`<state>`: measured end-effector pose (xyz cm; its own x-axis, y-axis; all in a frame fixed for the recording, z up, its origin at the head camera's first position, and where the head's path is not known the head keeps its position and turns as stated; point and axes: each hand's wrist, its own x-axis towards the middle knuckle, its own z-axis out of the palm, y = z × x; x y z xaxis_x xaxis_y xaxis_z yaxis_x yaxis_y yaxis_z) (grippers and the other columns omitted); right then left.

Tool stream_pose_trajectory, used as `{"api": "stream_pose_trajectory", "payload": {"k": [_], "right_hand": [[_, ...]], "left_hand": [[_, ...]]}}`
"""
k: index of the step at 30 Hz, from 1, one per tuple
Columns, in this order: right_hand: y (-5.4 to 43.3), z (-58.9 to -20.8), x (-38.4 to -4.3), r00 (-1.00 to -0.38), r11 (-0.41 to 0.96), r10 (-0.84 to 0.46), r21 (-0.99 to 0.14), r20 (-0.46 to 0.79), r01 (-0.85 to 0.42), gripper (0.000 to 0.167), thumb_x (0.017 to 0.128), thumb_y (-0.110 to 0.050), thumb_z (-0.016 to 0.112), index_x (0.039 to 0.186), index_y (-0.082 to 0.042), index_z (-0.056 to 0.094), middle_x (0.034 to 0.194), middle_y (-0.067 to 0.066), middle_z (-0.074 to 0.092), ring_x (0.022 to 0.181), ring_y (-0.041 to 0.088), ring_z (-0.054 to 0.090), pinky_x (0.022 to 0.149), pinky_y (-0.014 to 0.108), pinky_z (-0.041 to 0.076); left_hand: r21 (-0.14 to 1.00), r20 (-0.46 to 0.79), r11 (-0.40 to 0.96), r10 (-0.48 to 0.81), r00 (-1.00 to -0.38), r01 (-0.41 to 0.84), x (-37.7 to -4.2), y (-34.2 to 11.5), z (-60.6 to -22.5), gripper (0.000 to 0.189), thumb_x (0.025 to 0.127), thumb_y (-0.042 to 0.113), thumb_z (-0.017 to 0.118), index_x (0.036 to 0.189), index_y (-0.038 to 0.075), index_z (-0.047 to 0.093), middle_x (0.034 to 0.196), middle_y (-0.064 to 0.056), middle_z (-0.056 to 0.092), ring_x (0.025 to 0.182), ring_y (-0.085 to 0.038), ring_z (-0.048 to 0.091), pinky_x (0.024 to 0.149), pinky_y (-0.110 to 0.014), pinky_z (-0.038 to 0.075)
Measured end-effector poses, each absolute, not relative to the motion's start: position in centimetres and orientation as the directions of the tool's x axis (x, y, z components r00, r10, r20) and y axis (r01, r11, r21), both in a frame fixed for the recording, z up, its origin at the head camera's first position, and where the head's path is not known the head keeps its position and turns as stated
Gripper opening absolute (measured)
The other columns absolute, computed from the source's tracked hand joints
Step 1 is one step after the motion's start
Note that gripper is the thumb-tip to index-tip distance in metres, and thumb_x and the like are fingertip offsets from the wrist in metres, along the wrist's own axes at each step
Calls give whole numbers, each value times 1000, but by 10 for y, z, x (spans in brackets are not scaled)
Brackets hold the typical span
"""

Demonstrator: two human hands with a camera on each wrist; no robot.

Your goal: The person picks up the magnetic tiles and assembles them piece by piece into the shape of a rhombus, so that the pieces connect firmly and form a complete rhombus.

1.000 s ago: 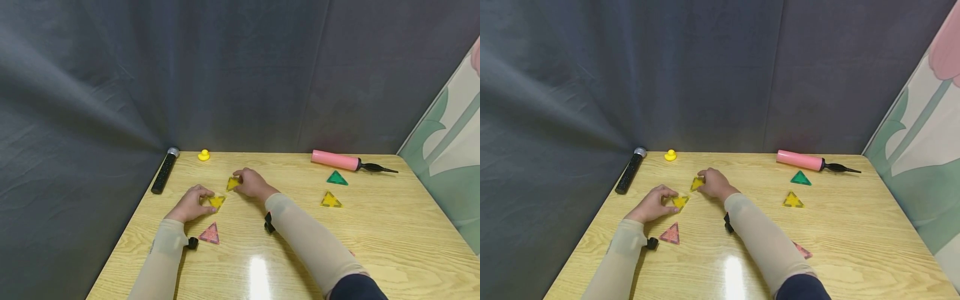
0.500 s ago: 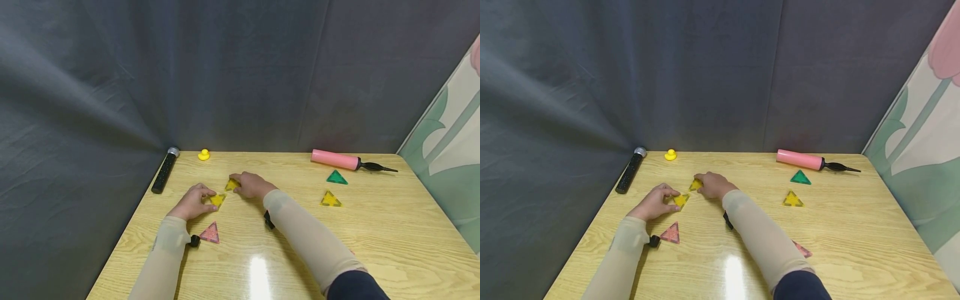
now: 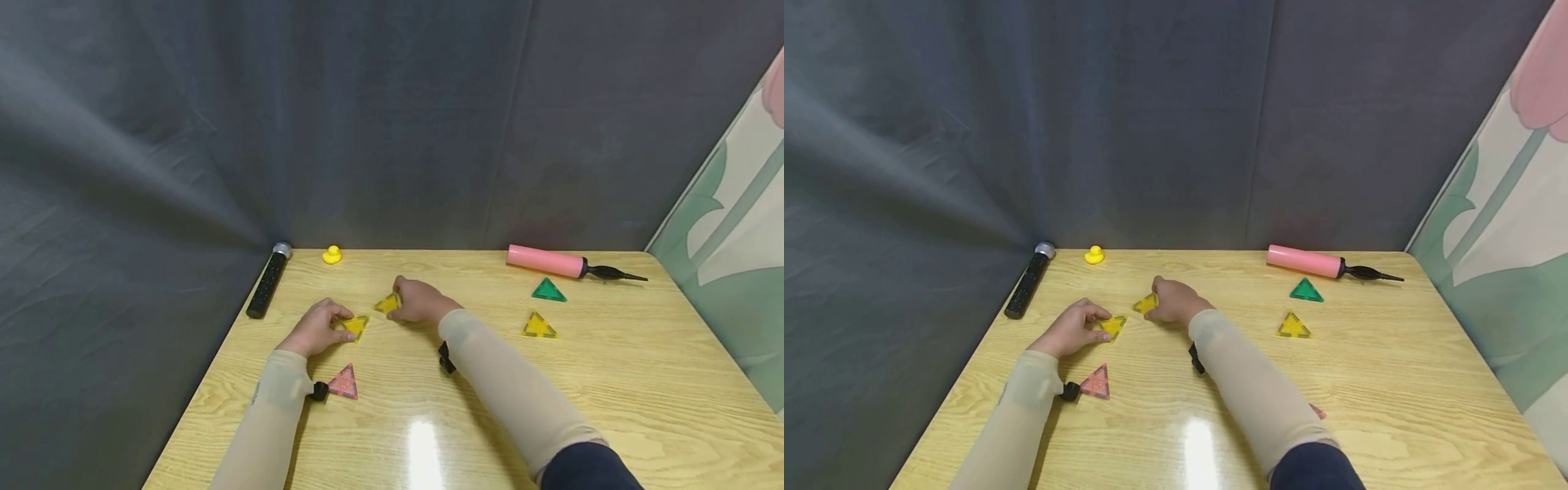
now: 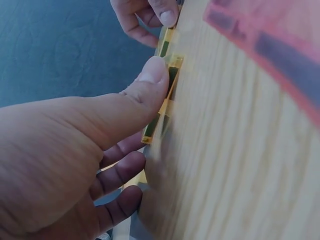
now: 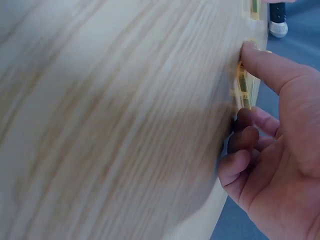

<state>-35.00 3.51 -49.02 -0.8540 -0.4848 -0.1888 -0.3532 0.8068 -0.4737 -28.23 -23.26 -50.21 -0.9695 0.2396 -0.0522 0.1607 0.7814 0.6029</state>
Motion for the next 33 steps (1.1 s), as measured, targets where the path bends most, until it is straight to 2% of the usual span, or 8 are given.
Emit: {"api": "stream_pose_trajectory", "payload": {"k": [2,5,10,16,21,28,33], "right_hand": [[40,-491,-351,-861,804,-469,-499,-196,-324,70,92,-46,82,142,-10,48,98,1,65,90,19,62,90,40,53],[46,-491,-351,-874,784,-455,-541,-170,-303,70,87,-42,88,135,-11,47,92,3,63,83,21,59,81,40,51],[53,-486,-348,-884,753,-451,-584,-121,-304,69,83,-28,93,131,-10,46,90,7,63,80,23,58,78,39,49],[63,-482,-345,-885,728,-452,-618,-109,-296,58,90,-17,86,133,-9,48,88,6,63,75,22,57,75,38,49],[74,-479,-344,-903,734,-424,-609,-66,-300,53,93,-16,83,136,-6,54,87,4,61,72,20,56,75,38,49],[94,-478,-336,-923,728,-377,-592,76,-346,25,95,-17,80,115,-8,69,89,1,64,74,18,58,72,38,51],[110,-470,-327,-923,706,-358,-605,143,-368,16,96,-15,75,109,-8,70,88,1,65,73,18,57,71,37,50]], "left_hand": [[599,-54,785,235,-971,156,-283,-232,-503,40,84,28,90,122,23,78,110,6,61,99,-15,56,92,-39,51],[589,-46,792,228,-973,158,-282,-229,-502,42,85,28,90,124,23,77,108,6,61,99,-15,56,92,-39,52],[571,10,795,244,-970,206,-278,-222,-499,35,86,21,89,119,18,79,106,4,61,98,-15,60,91,-39,54],[483,56,824,309,-949,297,-271,-211,-494,17,90,16,85,107,15,84,105,5,63,99,-16,64,91,-36,56],[409,43,836,384,-922,367,-265,-199,-487,20,90,17,85,110,14,83,107,3,64,101,-18,65,90,-35,57],[356,-3,837,446,-895,416,-255,-176,-480,28,92,22,85,116,10,81,115,0,63,106,-20,65,95,-36,55],[320,-22,827,493,-870,462,-247,-157,-477,29,91,26,85,117,12,81,120,-1,64,110,-19,64,96,-35,55]]}}
